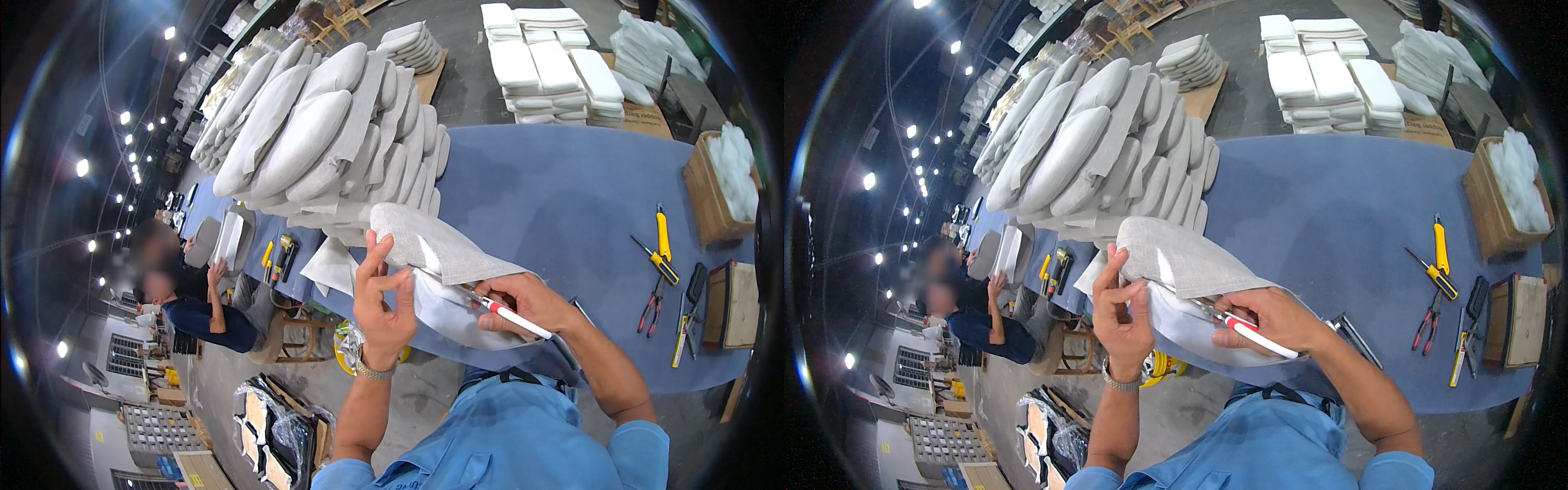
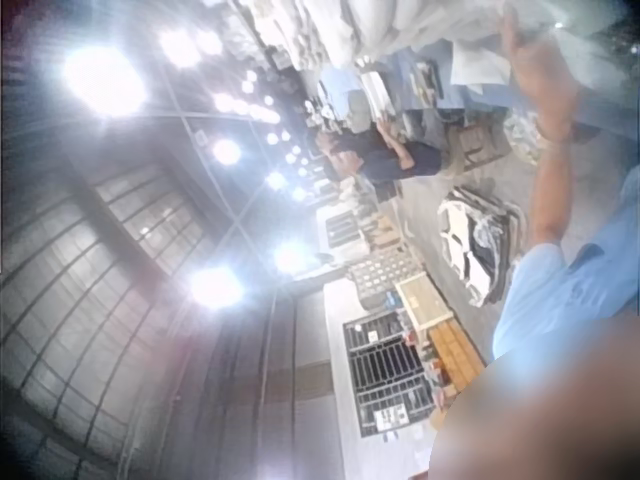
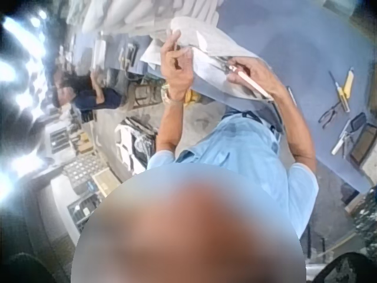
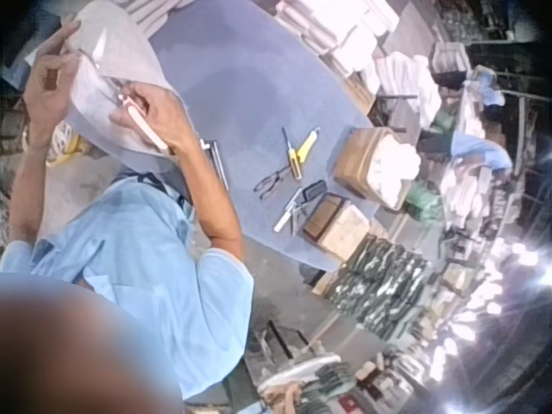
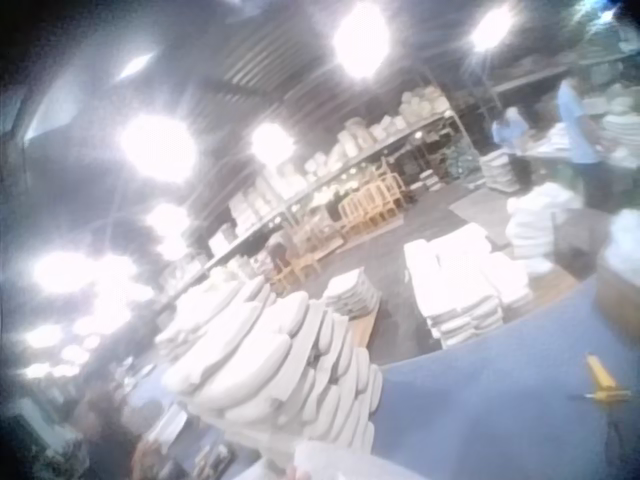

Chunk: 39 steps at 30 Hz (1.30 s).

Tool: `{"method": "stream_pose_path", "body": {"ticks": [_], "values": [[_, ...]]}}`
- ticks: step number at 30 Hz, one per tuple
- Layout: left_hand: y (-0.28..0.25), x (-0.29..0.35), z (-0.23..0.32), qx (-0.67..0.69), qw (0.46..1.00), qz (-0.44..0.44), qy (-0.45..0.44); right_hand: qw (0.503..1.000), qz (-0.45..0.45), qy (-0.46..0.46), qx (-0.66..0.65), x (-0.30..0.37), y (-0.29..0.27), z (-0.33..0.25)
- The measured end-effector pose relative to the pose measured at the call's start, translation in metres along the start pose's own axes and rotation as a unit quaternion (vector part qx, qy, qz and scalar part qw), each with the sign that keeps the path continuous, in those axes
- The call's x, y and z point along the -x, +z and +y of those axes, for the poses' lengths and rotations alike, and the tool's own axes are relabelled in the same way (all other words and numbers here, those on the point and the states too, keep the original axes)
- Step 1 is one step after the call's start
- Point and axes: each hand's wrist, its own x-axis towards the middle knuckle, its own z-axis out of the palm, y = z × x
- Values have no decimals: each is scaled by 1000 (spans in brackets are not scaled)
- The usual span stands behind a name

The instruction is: The person assembles a cushion by inserting a foam insert into a fabric cover, folding the edges, and securing them with a staple gun. They trim excess fabric with scissors and continue stapling to close the cover around the foam.

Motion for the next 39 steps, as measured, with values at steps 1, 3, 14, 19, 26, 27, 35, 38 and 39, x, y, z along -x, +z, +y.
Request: {"method": "stream_pose_path", "body": {"ticks": [1, 3, 14, 19, 26, 27, 35, 38, 39], "values": [[1, 0, 4, 41, 998, 15, -34, 1000, 1, -1, -1, 1, 0, 0], [1, 5, 5, 122, 987, 63, -81, 1000, 14, -6, -3, 3, 1, -2], [33, -5, -35, 180, 926, 117, -310, 979, 156, -83, 103, 2, 2, 24], [87, 8, -140, 264, 832, 139, -468, 892, 442, 67, 67, -76, -66, 141], [129, 50, -181, 266, 749, 177, -581, 964, 248, -45, -83, -95, -54, 141], [129, 79, -190, 475, 670, 129, -556, 965, 187, 36, -178, -88, -40, 124], [100, 2, -117, 217, 880, 223, -358, 960, 223, 36, -167, -47, 16, 124], [107, -49, -102, 313, 853, 193, -371, 958, 238, 34, -153, -48, 12, 126], [117, -58, -111, 179, 917, 171, -312, 965, 238, 43, -103, -52, 10, 135]]}}
